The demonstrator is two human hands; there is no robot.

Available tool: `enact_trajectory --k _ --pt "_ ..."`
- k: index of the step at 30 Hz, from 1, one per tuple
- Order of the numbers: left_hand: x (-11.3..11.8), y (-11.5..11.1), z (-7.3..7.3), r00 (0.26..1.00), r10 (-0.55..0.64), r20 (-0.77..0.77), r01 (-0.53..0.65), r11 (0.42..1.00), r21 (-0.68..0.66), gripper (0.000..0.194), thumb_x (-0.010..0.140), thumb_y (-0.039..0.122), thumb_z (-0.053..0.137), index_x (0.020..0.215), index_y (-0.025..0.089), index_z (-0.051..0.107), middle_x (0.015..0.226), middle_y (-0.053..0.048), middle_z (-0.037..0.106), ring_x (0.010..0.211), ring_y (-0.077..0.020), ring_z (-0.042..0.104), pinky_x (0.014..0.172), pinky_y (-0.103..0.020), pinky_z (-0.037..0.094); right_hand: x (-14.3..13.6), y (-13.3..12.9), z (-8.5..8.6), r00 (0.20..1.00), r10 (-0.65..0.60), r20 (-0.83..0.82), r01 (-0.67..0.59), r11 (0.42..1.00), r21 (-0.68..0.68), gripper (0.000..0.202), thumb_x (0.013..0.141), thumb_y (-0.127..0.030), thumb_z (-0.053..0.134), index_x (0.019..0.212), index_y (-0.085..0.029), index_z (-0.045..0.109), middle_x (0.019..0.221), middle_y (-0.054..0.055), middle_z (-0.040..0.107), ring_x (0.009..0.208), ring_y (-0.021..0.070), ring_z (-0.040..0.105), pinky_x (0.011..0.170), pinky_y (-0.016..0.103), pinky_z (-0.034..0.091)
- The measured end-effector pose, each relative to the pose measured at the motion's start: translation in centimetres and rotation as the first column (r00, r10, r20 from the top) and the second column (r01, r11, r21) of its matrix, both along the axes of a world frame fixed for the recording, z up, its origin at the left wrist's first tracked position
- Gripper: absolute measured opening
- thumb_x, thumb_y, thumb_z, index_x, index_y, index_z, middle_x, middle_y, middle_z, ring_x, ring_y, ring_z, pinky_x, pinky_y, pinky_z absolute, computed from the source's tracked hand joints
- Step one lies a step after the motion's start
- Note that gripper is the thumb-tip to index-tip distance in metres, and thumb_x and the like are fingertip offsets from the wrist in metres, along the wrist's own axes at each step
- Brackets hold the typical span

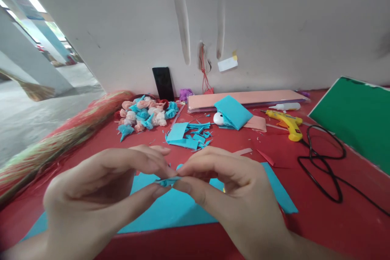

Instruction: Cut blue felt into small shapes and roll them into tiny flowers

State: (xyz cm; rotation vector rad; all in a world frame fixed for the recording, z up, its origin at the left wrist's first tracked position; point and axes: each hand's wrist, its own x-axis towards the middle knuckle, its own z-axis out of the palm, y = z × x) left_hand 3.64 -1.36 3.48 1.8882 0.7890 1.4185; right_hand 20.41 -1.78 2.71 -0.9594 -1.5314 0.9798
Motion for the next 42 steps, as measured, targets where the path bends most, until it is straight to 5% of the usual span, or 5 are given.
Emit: enact_trajectory --k 10,25,31,37,42 --pt "-0.1 0.1 0.1 0.996 0.037 -0.082 -0.029 0.995 0.095 0.021 0.073 0.011 0.068 0.086 0.026 0.065 0.082 0.008 0.07 0.075 -0.0079 0.064 0.078 -0.017 0.053 0.0 0.1 0.2 0.998 -0.041 -0.057 0.04 0.999 -0.023 0.013 0.06 -0.015 0.077 0.063 -0.027 0.073 0.062 -0.005 0.068 0.054 0.0069 0.058 0.046 0.007 0.046" --pt "-0.3 0.0 0.2 0.997 0.021 -0.079 -0.013 0.995 0.102 0.026 0.071 0.009 0.07 0.088 0.029 0.067 0.08 0.006 0.07 0.071 -0.0107 0.065 0.065 -0.018 0.055 0.4 -0.1 0.1 1.0 0.01 0.015 -0.01 0.999 -0.035 0.011 0.069 -0.018 0.071 0.069 -0.029 0.069 0.065 -0.006 0.066 0.059 0.0078 0.058 0.052 0.011 0.048" --pt "-0.7 0.0 0.6 0.995 -0.085 -0.058 0.087 0.996 0.021 0.042 0.082 0.013 0.058 0.116 0.036 0.052 0.098 0.01 0.07 0.086 -0.0098 0.066 0.078 -0.017 0.053 0.5 0.0 0.0 0.995 0.067 -0.073 -0.08 0.978 -0.194 0.004 0.071 -0.027 0.07 0.068 -0.029 0.069 0.062 -0.005 0.064 0.055 0.0069 0.055 0.048 0.011 0.045" --pt "-0.8 1.5 0.7 0.979 -0.095 -0.178 0.106 0.993 0.054 0.012 0.078 0.013 0.062 0.083 0.024 0.065 0.085 0.002 0.067 0.081 -0.0125 0.062 0.073 -0.021 0.052 0.9 -0.1 0.6 0.979 0.121 -0.162 -0.175 0.911 -0.374 0.006 0.07 -0.032 0.071 0.067 -0.027 0.069 0.049 -0.005 0.05 0.042 0.0049 0.04 0.037 0.011 0.035" --pt "-0.7 1.8 0.4 0.954 -0.206 -0.217 0.225 0.972 0.067 0.011 0.079 0.013 0.062 0.083 0.022 0.065 0.083 -0.001 0.067 0.08 -0.0152 0.062 0.081 -0.029 0.05 1.0 0.0 0.9 0.96 0.234 -0.153 -0.277 0.876 -0.394 0.005 0.072 -0.027 0.069 0.067 -0.026 0.07 0.056 -0.003 0.055 0.046 0.0044 0.043 0.04 0.01 0.038"
